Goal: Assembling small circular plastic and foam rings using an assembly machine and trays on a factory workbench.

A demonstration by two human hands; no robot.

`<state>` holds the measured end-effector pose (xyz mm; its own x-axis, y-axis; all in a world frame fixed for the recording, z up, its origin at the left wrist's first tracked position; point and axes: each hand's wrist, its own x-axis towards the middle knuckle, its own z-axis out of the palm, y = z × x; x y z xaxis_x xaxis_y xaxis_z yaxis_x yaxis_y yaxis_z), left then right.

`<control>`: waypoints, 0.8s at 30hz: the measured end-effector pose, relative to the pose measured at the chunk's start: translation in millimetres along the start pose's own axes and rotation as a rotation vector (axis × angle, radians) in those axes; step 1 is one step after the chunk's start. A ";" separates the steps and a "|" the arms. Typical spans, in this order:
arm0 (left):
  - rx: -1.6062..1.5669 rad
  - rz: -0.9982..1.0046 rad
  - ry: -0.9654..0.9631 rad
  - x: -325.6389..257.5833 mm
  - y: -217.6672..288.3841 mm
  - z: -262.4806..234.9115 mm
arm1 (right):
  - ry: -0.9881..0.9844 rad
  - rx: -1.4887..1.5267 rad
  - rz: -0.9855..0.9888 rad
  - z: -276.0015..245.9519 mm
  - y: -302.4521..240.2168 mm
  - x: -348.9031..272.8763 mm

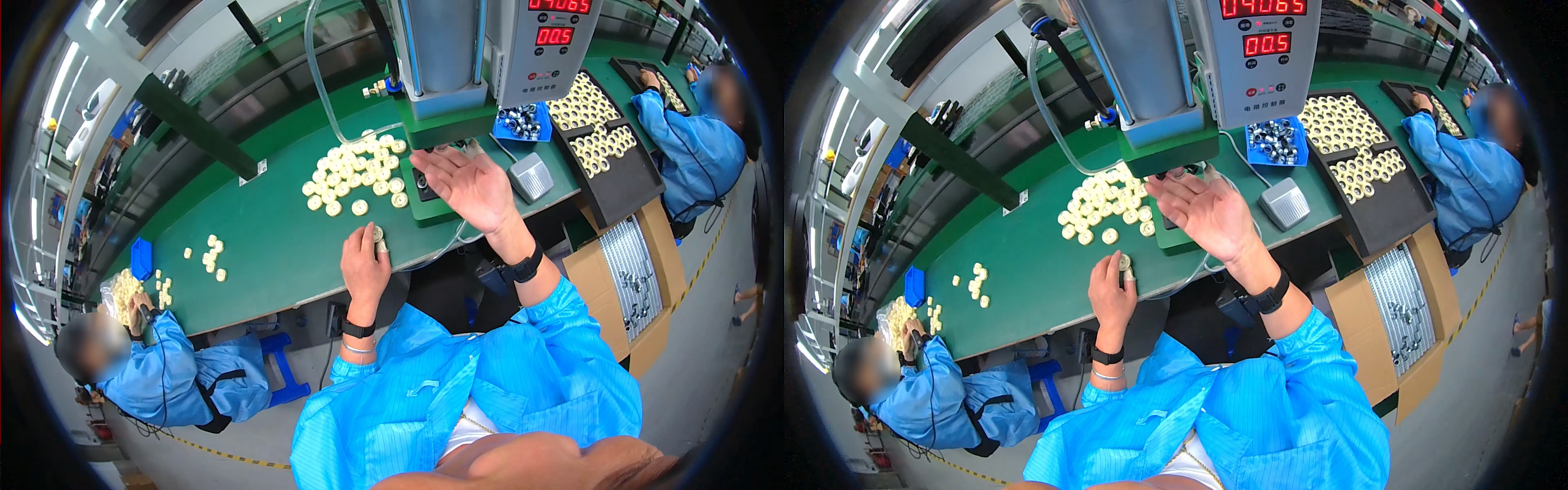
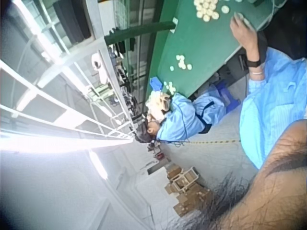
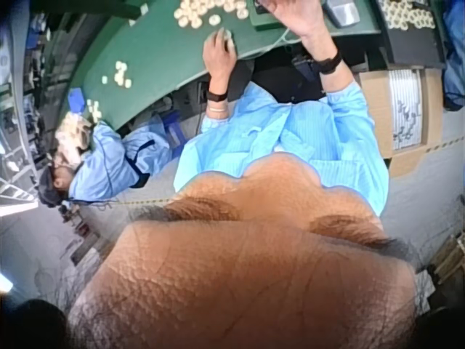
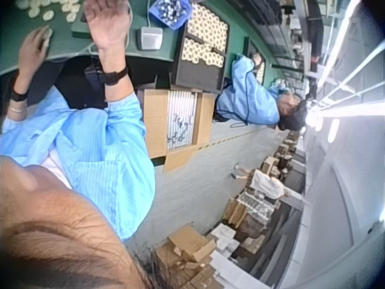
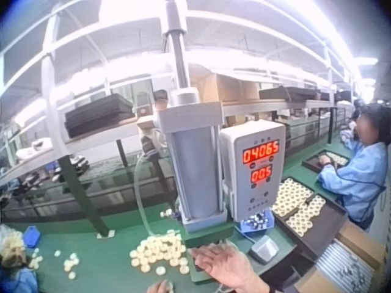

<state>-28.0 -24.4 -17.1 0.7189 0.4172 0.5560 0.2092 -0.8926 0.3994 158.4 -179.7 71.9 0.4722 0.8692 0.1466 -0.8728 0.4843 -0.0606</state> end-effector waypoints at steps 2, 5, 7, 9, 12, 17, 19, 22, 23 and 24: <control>0.022 0.001 -0.005 0.8 0.5 0.6 | -0.046 -0.056 0.018 -7.9 -4.4 1.0; 0.035 -0.009 -0.003 0.4 1.2 2.3 | -0.049 -0.188 0.045 -5.3 -10.1 -1.7; 0.038 -0.016 -0.009 0.0 1.0 0.9 | -0.011 -0.259 0.055 -6.4 -13.5 -6.4; 0.037 -0.021 -0.011 -0.9 0.1 0.8 | 0.186 -0.649 0.032 -16.6 -24.7 -22.9; 0.025 -0.015 -0.006 -1.9 -1.2 2.7 | 0.394 -1.771 -0.684 -25.0 -47.3 -55.1; 0.050 0.016 0.000 -2.4 -0.4 0.6 | 0.725 -2.894 -0.461 -68.0 -89.4 -84.8; 0.050 0.022 0.011 -2.4 -1.3 1.5 | 0.594 -2.939 -0.548 -73.5 -88.4 -89.8; 0.060 0.031 0.021 -1.3 -0.5 1.3 | 0.615 -2.997 -0.401 -63.8 -93.9 -81.1; 0.057 0.024 0.021 -2.8 -0.4 1.7 | 0.642 -3.051 -0.290 -64.0 -93.4 -79.5; 0.053 0.021 0.027 -2.2 -0.3 2.8 | 0.644 -3.051 -0.297 -65.7 -93.2 -79.0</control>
<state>-27.7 -25.6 -20.4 0.7054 0.4025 0.5834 0.2299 -0.9085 0.3489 210.6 -286.9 1.1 0.7512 0.5678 0.3366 0.6165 -0.7858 -0.0504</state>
